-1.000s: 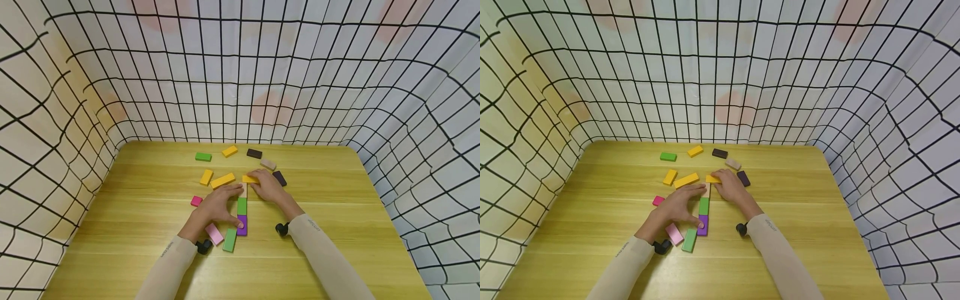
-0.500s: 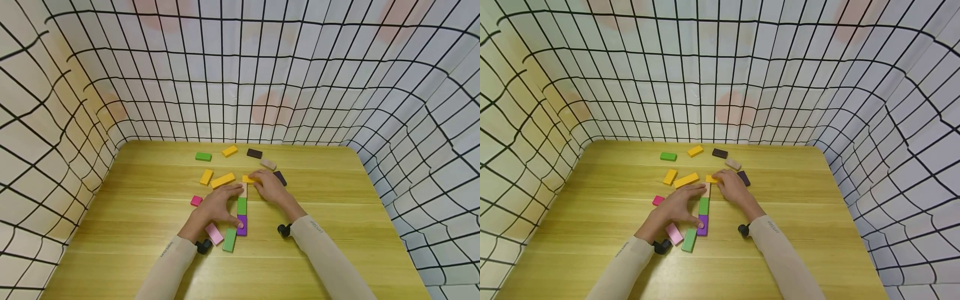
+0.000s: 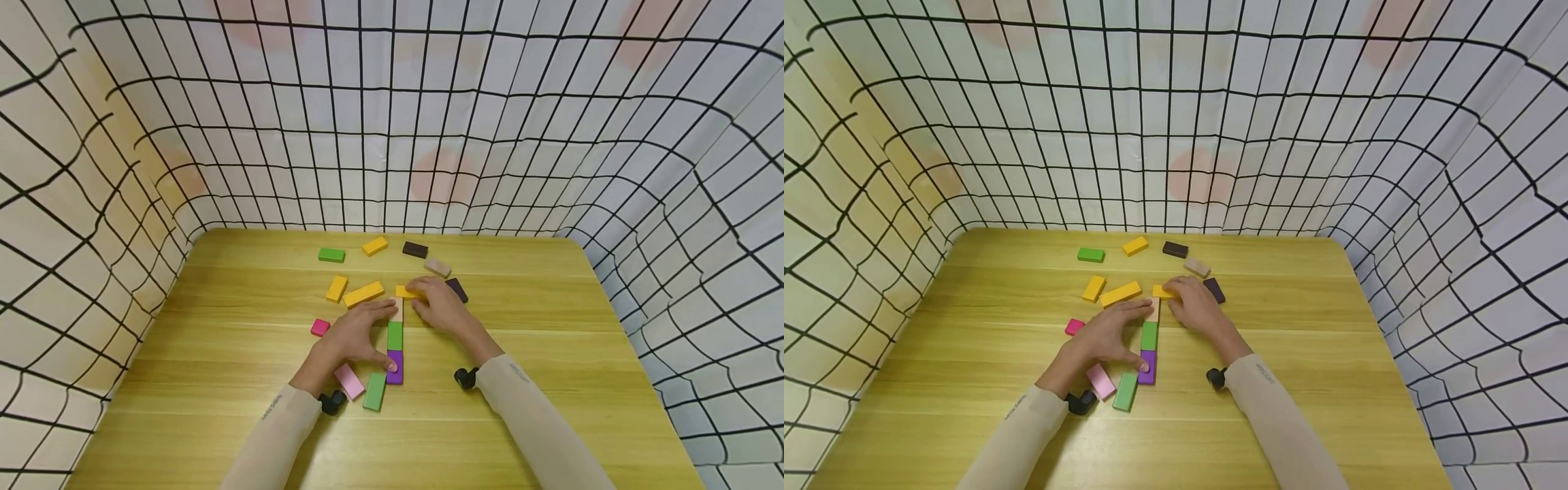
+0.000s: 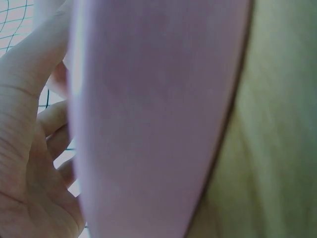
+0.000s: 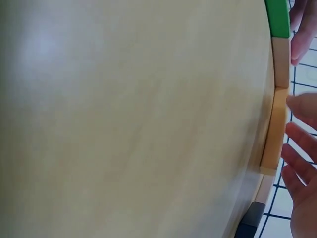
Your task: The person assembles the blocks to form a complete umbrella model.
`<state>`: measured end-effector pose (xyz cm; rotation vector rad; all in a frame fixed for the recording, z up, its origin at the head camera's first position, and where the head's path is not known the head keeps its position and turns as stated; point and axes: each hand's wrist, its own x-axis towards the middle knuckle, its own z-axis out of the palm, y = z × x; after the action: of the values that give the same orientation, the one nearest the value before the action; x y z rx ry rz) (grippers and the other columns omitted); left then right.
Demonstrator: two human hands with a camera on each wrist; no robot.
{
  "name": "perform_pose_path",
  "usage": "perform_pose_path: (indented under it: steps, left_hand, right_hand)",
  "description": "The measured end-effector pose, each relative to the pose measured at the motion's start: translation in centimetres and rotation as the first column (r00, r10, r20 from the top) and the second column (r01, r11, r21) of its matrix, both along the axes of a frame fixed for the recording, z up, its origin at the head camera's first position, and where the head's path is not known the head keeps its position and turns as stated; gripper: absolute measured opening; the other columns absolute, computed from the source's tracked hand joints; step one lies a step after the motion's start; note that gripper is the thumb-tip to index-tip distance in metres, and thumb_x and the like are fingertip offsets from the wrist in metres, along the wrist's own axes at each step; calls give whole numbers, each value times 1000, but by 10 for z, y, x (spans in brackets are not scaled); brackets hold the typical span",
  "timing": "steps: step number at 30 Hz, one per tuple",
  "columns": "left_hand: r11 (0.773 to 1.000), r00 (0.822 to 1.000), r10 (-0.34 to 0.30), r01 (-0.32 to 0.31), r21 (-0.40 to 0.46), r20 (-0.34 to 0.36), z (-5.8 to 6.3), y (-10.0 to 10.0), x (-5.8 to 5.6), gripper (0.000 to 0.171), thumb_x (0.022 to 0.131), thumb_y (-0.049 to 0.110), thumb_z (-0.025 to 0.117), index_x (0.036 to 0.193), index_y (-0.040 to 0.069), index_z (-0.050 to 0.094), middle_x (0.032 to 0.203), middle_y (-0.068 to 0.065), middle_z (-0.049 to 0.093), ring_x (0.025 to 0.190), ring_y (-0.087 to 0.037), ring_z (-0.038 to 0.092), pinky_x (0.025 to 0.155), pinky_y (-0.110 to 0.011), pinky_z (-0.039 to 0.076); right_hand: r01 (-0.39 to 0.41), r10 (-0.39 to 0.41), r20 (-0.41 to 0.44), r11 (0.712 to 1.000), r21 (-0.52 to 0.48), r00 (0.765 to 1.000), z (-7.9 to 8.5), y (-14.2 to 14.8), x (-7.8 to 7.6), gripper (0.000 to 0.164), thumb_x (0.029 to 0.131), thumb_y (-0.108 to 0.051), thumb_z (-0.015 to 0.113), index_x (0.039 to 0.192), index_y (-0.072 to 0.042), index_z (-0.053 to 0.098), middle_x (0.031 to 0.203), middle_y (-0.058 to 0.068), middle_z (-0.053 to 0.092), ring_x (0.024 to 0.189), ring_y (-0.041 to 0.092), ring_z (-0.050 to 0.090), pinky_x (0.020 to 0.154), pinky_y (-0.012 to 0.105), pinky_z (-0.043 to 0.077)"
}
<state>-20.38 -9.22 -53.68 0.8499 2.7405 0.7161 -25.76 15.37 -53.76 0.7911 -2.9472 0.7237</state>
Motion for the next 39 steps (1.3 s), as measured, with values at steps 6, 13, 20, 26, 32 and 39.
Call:
perform_pose_path:
  steps: [6, 13, 20, 26, 32, 39]
  left_hand:
    - [1000, 1000, 1, -1, -2, -2, -1, 0, -1, 119, 59, 75, 87, 158, 24, 45, 168, 11, 33, 156, -23, 30, 124, -48, 33]
    - [1000, 1000, -5, 5, 4, -3, 1, 0, -1, 118, 59, 73, 88, 158, 24, 45, 168, 9, 34, 156, -25, 32, 123, -51, 34]
    - [1000, 1000, -2, 2, -11, -9, 2, 0, 0, 120, 59, 75, 87, 159, 24, 43, 169, 6, 33, 156, -24, 31, 123, -51, 34]
    - [1000, 1000, 4, -4, -21, -13, 1, 0, 0, 121, 59, 75, 87, 159, 24, 42, 169, 3, 32, 155, -26, 32, 123, -53, 35]
    - [999, 1000, 5, -5, -32, -16, 3, 0, 0, 121, 60, 76, 86, 159, 24, 42, 169, 3, 31, 155, -27, 32, 122, -52, 36]
    - [1000, 1000, 1, -2, -30, -12, 0, 0, 0, 121, 60, 77, 85, 160, 24, 41, 169, 5, 31, 155, -25, 32, 123, -51, 35]
  right_hand:
    - [-35, 34, 36, 999, 41, 999, 3, 1, 11, 56, 96, -47, 68, 143, -17, 61, 155, 7, 52, 147, 30, 43, 122, 53, 35]
    - [-107, 98, 78, 987, 121, 992, 6, 1, 25, 95, 81, -78, 67, 155, -21, 48, 166, 7, 35, 156, 32, 28, 124, 60, 29]
    - [-154, 134, 112, 969, 194, 985, 3, 0, 32, 108, 77, -87, 62, 163, -28, 34, 173, 6, 19, 160, 38, 13, 129, 58, 13]
    - [-160, 139, 104, 959, 234, 985, -2, -1, 34, 115, 73, -92, 58, 164, -27, 29, 174, 5, 14, 161, 35, 9, 131, 54, 8]
    - [-167, 146, 102, 957, 239, 984, 0, -3, 35, 117, 74, -92, 58, 164, -23, 29, 174, 7, 14, 161, 36, 9, 130, 57, 8]
    - [-156, 131, 115, 958, 240, 985, 2, -3, 37, 117, 73, -91, 60, 164, -23, 30, 174, 6, 14, 161, 35, 10, 131, 56, 9]
